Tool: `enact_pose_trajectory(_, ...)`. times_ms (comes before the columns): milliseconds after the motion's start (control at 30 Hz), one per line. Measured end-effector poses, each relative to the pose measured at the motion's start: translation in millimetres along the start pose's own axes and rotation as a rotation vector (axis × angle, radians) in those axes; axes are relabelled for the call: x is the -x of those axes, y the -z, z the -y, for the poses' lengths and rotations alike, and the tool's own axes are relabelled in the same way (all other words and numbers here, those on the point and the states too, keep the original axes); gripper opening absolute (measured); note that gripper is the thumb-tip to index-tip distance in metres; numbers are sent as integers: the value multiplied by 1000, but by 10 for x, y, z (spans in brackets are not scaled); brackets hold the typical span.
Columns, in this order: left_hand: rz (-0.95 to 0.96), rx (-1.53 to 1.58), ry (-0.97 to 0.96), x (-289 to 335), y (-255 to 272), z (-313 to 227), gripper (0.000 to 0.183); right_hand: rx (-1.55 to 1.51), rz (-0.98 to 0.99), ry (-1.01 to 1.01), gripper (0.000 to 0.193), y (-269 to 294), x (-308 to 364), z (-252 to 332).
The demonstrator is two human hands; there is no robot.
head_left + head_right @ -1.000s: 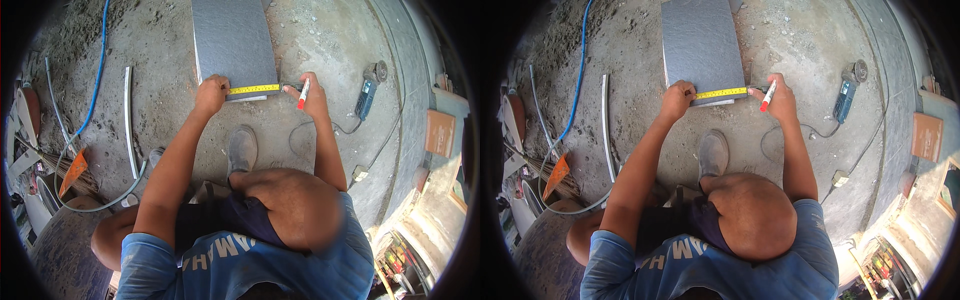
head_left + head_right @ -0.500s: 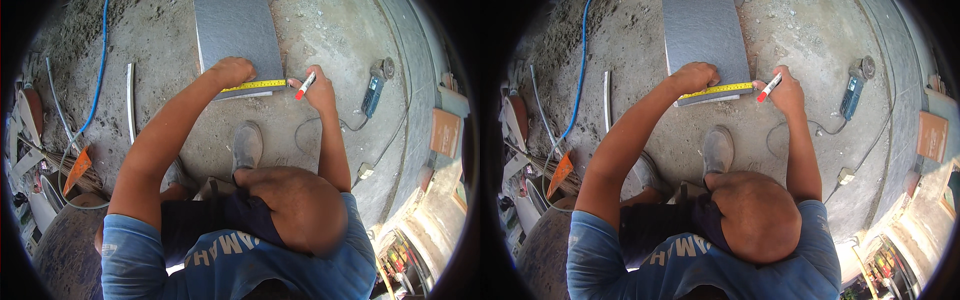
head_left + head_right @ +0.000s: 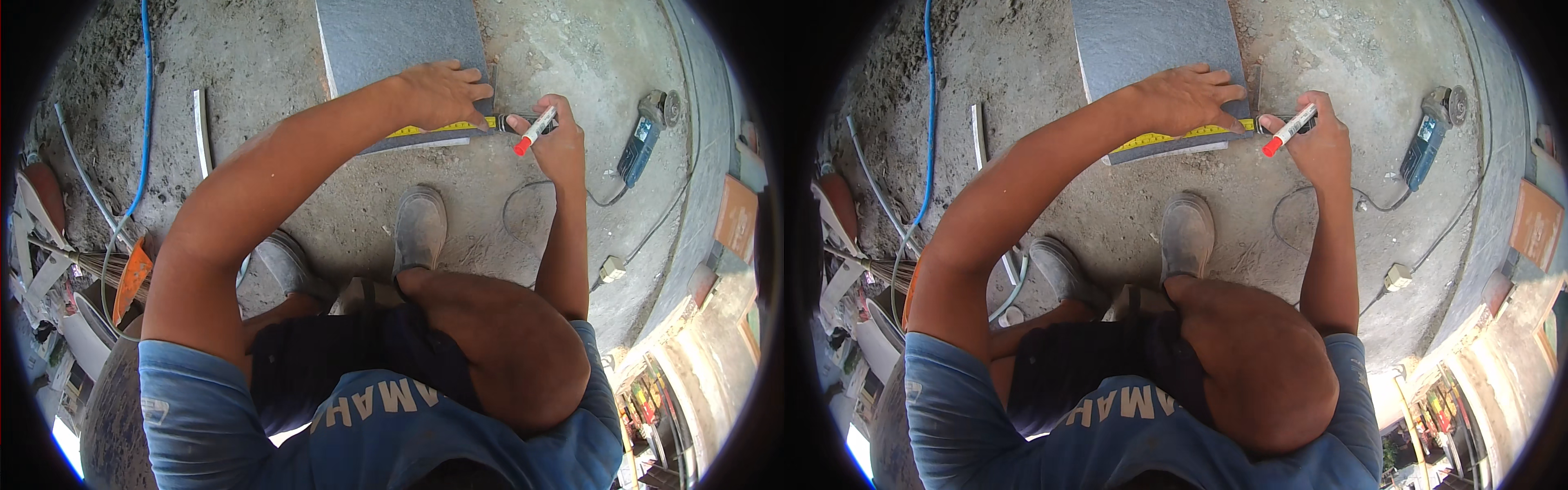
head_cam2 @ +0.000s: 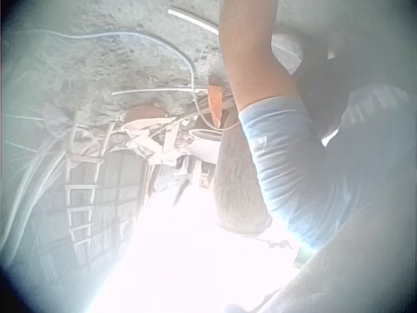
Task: The person measures a rectangular gray tile with a tape measure and marks it with a red marker. They measure both length and width, make multiple marks, and then use a straight edge to draw a line across the tile.
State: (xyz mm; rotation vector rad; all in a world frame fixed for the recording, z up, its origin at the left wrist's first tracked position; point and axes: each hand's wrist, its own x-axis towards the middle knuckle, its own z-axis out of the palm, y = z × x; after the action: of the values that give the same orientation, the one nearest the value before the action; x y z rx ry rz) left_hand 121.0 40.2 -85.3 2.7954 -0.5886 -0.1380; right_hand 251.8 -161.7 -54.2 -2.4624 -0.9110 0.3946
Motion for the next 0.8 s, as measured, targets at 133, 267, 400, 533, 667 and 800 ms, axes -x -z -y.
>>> enact_pose_trajectory(133, 130, 13, -38, -141, 118, -5, 48, -4, -62, 44, 59, -38, 18, -52)
enact_pose_trajectory(267, 257, 161, 45, -271, 155, -68, 37, -47, -60, 27, 56, -37, 40, -31)
enact_pose_trajectory(400, 270, 346, 131, -318, 171, -40, 30, -44, -77, -4, 54, -25, 47, -5)
enact_pose_trajectory(533, 219, 343, 142, -323, 124, -39, 36, -49, -134, 28, 53, -52, 74, -37)
enact_pose_trajectory(667, 210, 387, 180, -309, 80, -3, 44, -68, -165, 49, 53, -57, 110, -31)
enact_pose_trajectory(800, 186, 415, 246, -276, 135, -50, 49, -94, -189, 62, 52, -81, 140, -43)
